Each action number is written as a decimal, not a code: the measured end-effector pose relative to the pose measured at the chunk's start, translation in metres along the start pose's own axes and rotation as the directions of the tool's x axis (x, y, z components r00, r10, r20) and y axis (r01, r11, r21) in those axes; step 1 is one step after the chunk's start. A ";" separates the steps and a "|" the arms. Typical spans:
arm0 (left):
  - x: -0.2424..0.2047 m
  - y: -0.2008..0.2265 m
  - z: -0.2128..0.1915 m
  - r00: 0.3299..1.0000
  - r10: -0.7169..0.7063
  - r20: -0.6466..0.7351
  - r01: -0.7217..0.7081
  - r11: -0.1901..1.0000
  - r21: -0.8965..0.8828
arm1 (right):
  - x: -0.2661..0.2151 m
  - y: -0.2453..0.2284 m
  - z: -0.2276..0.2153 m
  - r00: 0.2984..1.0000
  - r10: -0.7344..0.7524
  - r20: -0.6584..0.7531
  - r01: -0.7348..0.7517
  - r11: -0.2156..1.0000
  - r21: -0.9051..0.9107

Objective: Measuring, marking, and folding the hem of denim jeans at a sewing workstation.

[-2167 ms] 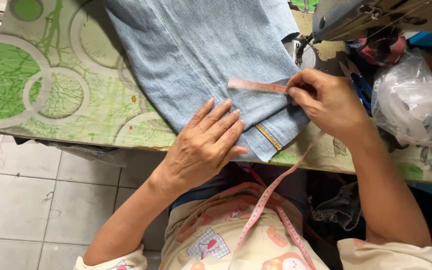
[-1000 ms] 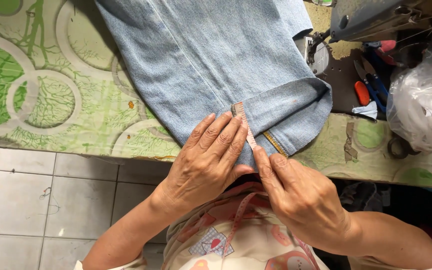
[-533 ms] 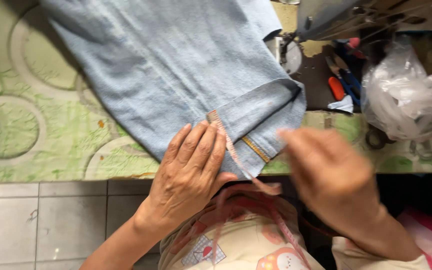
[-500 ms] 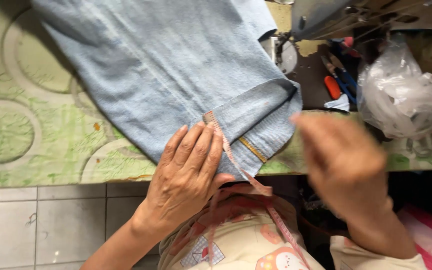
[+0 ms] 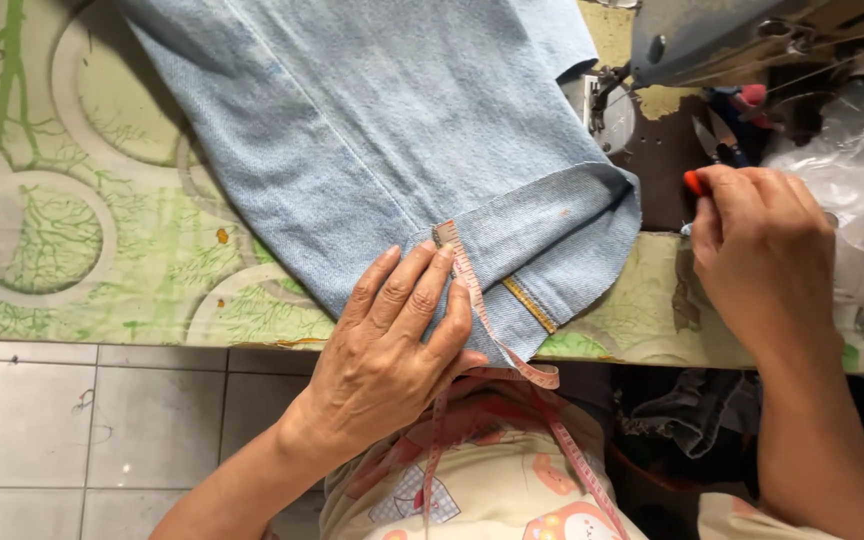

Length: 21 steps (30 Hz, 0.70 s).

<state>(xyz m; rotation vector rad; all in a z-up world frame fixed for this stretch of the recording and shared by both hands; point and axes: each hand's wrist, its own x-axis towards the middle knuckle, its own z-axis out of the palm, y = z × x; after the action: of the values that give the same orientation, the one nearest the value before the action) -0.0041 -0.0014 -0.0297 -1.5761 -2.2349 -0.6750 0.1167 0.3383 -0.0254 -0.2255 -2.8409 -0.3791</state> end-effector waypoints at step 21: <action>-0.001 -0.003 0.001 0.999 0.004 -0.039 -0.004 1.000 0.007 | 0.072 -0.118 -0.061 0.891 -0.452 -0.047 0.302 0.510 0.805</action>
<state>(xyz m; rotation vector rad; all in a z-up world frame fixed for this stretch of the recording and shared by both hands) -0.0065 -0.0020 -0.0315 -1.5503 -2.2035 -0.6896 0.0411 0.2173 0.0238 0.5962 -2.8629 0.9195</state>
